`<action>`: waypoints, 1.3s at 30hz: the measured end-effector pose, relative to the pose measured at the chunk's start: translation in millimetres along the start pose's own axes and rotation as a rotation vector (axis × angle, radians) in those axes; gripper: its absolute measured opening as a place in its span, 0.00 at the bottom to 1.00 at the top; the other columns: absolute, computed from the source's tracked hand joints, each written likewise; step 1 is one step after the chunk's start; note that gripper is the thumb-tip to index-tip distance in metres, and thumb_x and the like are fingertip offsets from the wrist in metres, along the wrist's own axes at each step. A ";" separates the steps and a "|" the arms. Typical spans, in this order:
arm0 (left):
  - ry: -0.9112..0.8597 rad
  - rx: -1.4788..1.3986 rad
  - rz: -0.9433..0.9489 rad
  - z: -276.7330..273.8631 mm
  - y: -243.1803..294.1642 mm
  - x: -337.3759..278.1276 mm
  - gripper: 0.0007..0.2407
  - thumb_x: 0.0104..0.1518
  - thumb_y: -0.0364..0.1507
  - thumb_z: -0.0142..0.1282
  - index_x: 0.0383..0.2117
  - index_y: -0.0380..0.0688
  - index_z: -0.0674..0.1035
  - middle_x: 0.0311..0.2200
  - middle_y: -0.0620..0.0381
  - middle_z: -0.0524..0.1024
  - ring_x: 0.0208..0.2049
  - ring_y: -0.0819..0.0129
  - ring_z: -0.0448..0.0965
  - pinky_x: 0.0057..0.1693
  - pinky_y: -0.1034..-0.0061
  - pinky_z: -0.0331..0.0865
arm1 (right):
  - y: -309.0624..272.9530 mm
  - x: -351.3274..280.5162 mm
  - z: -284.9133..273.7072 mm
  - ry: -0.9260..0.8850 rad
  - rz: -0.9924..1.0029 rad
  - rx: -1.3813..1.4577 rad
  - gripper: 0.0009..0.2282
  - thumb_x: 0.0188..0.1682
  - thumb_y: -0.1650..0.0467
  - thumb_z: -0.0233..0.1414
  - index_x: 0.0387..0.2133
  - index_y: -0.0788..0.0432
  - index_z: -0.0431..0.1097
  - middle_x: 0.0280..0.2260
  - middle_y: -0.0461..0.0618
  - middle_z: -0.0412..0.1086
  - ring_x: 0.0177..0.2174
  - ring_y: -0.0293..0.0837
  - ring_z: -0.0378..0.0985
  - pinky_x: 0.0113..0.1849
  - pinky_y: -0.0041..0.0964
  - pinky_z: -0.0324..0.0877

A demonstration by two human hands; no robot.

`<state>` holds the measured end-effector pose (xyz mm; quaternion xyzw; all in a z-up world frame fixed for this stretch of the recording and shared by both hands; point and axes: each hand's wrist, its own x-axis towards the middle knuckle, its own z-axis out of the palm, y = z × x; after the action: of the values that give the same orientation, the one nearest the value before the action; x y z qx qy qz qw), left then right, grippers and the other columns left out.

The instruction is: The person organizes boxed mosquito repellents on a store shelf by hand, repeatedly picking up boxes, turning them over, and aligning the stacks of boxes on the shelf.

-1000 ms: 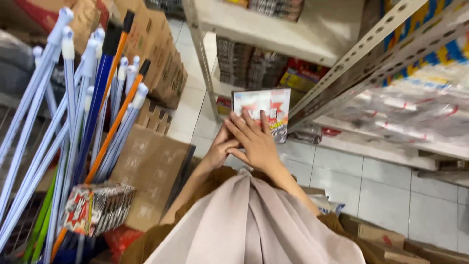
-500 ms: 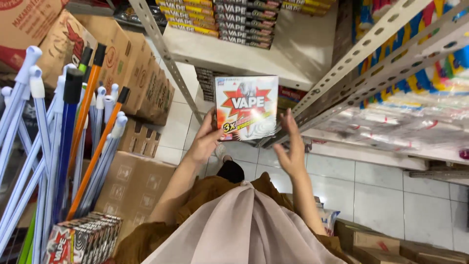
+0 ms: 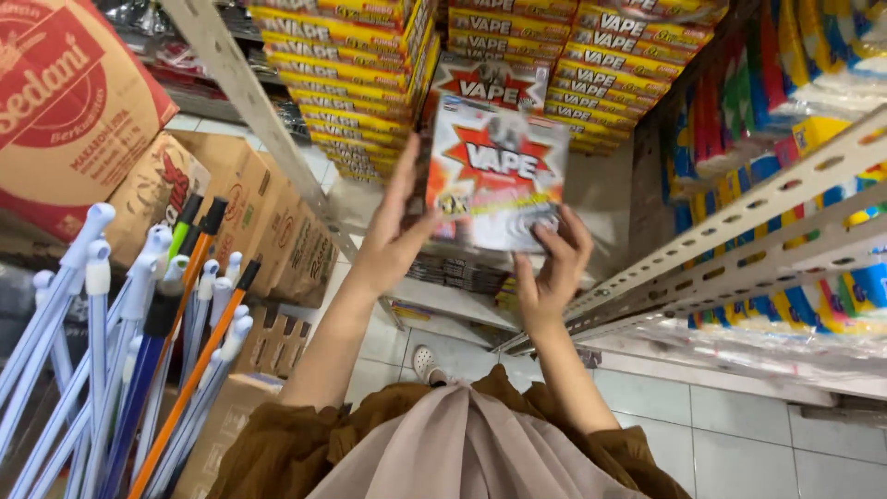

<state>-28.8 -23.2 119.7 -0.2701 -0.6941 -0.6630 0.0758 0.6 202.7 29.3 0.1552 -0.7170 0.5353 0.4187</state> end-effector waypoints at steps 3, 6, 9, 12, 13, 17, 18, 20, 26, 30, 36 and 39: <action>0.235 0.585 0.056 16.2 -6.6 11.7 0.30 0.65 0.32 0.55 0.72 0.42 0.55 0.72 0.38 0.53 0.74 0.47 0.53 0.75 0.55 0.51 | 9.0 19.8 21.0 0.015 0.073 -0.130 0.16 0.51 0.74 0.60 0.52 0.61 0.68 0.61 0.59 0.58 0.57 0.53 0.66 0.54 0.40 0.67; 0.327 0.883 0.238 41.3 -26.2 -5.7 0.28 0.63 0.32 0.58 0.69 0.44 0.61 0.71 0.32 0.48 0.73 0.34 0.48 0.74 0.43 0.49 | 27.5 30.9 36.6 0.045 0.051 -0.068 0.16 0.51 0.72 0.61 0.51 0.60 0.67 0.58 0.57 0.57 0.56 0.52 0.65 0.53 0.39 0.69; 0.302 0.886 0.344 51.6 -68.0 -9.7 0.29 0.63 0.35 0.60 0.69 0.44 0.62 0.71 0.32 0.47 0.73 0.30 0.46 0.75 0.39 0.48 | 45.5 25.9 42.9 0.086 -0.052 -0.022 0.18 0.52 0.71 0.60 0.54 0.59 0.63 0.57 0.56 0.54 0.59 0.52 0.62 0.59 0.45 0.66; 0.296 0.996 0.428 47.4 -104.4 2.7 0.30 0.61 0.39 0.61 0.68 0.44 0.64 0.71 0.32 0.46 0.72 0.29 0.40 0.73 0.36 0.44 | 65.8 36.6 53.4 0.151 -0.140 0.040 0.24 0.52 0.67 0.60 0.57 0.56 0.57 0.56 0.54 0.55 0.58 0.49 0.62 0.60 0.44 0.64; 0.289 1.015 0.436 43.7 -113.5 7.5 0.30 0.61 0.41 0.61 0.68 0.43 0.64 0.71 0.32 0.45 0.72 0.28 0.37 0.72 0.34 0.42 | 69.5 38.1 55.7 0.173 -0.153 0.070 0.26 0.52 0.66 0.61 0.58 0.55 0.54 0.56 0.53 0.56 0.58 0.48 0.63 0.60 0.43 0.65; 0.271 1.162 0.491 30.2 -130.3 23.7 0.34 0.63 0.46 0.59 0.70 0.39 0.60 0.73 0.33 0.40 0.73 0.33 0.28 0.70 0.26 0.33 | 73.9 48.8 70.0 0.233 -0.129 0.072 0.26 0.53 0.67 0.59 0.59 0.56 0.52 0.59 0.56 0.57 0.57 0.48 0.64 0.60 0.40 0.61; 0.246 1.146 0.462 28.4 -132.8 29.0 0.36 0.63 0.47 0.58 0.71 0.38 0.58 0.73 0.33 0.39 0.74 0.33 0.27 0.70 0.25 0.33 | 72.8 51.1 72.7 0.229 -0.102 0.065 0.23 0.54 0.68 0.58 0.58 0.57 0.54 0.59 0.57 0.57 0.57 0.48 0.63 0.60 0.40 0.61; 0.196 1.113 0.402 24.5 -138.4 37.4 0.38 0.64 0.48 0.56 0.73 0.36 0.53 0.74 0.34 0.37 0.74 0.32 0.26 0.69 0.23 0.31 | 71.3 55.3 77.8 0.216 -0.063 0.060 0.21 0.57 0.69 0.55 0.59 0.58 0.55 0.61 0.58 0.55 0.58 0.49 0.63 0.61 0.41 0.61; 0.182 1.156 0.435 17.0 -157.4 45.5 0.40 0.67 0.47 0.55 0.76 0.41 0.44 0.76 0.42 0.30 0.76 0.39 0.23 0.69 0.22 0.26 | 71.4 62.4 84.3 0.182 -0.052 0.060 0.18 0.61 0.73 0.50 0.62 0.59 0.54 0.65 0.58 0.54 0.62 0.48 0.61 0.64 0.42 0.59; 0.193 1.156 0.447 20.3 -174.0 43.1 0.38 0.68 0.45 0.54 0.76 0.46 0.44 0.77 0.52 0.30 0.77 0.42 0.24 0.71 0.22 0.26 | 72.8 53.8 82.1 0.172 -0.044 -0.001 0.19 0.62 0.75 0.49 0.65 0.61 0.54 0.67 0.58 0.55 0.64 0.49 0.59 0.65 0.44 0.57; 0.240 1.170 0.446 23.4 -163.4 44.3 0.39 0.67 0.49 0.54 0.77 0.51 0.44 0.78 0.58 0.30 0.77 0.48 0.24 0.70 0.21 0.26 | 67.5 55.5 85.1 0.155 -0.029 -0.013 0.22 0.63 0.75 0.48 0.69 0.63 0.50 0.70 0.59 0.52 0.67 0.50 0.56 0.67 0.44 0.55; 0.242 1.175 0.430 23.4 -155.1 45.1 0.39 0.67 0.50 0.53 0.76 0.50 0.45 0.78 0.58 0.32 0.77 0.49 0.27 0.70 0.21 0.26 | 57.0 55.3 83.6 0.105 -0.006 -0.002 0.25 0.62 0.77 0.48 0.71 0.63 0.47 0.71 0.60 0.50 0.68 0.50 0.56 0.68 0.44 0.55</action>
<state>-134.6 15.6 1.7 -0.2399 -0.8589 -0.1673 0.4203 -107.2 161.6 28.9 0.1287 -0.6942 0.5405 0.4576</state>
